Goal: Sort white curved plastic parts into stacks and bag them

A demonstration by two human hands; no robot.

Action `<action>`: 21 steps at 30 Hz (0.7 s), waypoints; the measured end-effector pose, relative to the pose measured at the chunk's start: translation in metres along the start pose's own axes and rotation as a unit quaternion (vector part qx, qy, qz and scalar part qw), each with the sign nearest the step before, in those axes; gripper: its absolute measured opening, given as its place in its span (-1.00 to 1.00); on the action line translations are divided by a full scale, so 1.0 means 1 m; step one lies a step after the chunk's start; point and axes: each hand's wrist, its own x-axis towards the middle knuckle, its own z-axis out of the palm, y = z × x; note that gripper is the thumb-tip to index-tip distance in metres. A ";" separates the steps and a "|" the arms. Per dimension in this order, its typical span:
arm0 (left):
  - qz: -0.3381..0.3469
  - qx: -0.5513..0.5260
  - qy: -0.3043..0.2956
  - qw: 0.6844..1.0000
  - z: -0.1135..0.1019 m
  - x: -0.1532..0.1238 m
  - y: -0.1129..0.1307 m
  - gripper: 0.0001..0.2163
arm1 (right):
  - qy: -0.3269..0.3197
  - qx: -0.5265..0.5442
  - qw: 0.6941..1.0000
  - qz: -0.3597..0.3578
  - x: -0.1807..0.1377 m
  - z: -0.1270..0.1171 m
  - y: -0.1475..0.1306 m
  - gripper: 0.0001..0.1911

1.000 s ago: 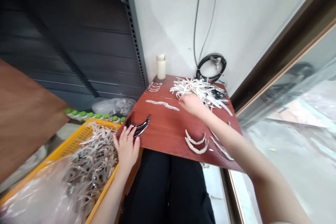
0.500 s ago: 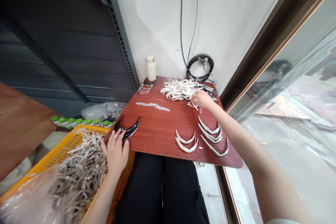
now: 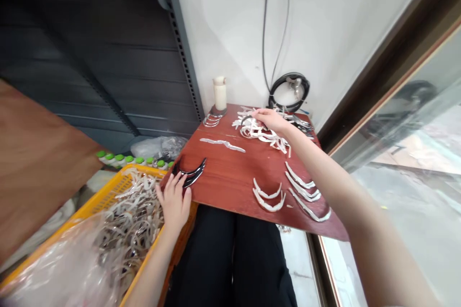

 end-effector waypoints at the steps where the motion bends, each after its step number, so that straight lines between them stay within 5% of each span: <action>1: -0.002 0.001 -0.003 1.000 -0.001 0.000 0.001 -0.61 | -0.029 -0.049 0.998 -0.012 0.000 0.016 -0.006 -0.58; 4: -0.008 0.002 -0.017 1.000 -0.003 -0.001 0.003 -0.62 | -0.116 -0.228 0.961 -0.102 -0.002 0.069 -0.024 -0.62; 9: -0.017 -0.006 -0.035 0.999 -0.007 -0.002 0.004 -0.61 | -0.223 -0.466 0.814 -0.264 -0.007 0.161 -0.060 -0.76; 14: -0.022 -0.015 -0.042 0.999 -0.007 -0.003 0.004 -0.60 | -0.300 -0.564 0.701 -0.317 -0.004 0.230 -0.076 -0.80; 17: -0.020 -0.016 -0.035 0.999 -0.007 -0.003 0.004 -0.59 | -0.341 -0.570 0.675 -0.322 0.001 0.254 -0.067 -0.70; 21: -0.021 -0.021 -0.029 0.999 -0.006 -0.004 0.004 -0.59 | -0.334 -0.512 0.708 -0.355 0.009 0.260 -0.045 -0.68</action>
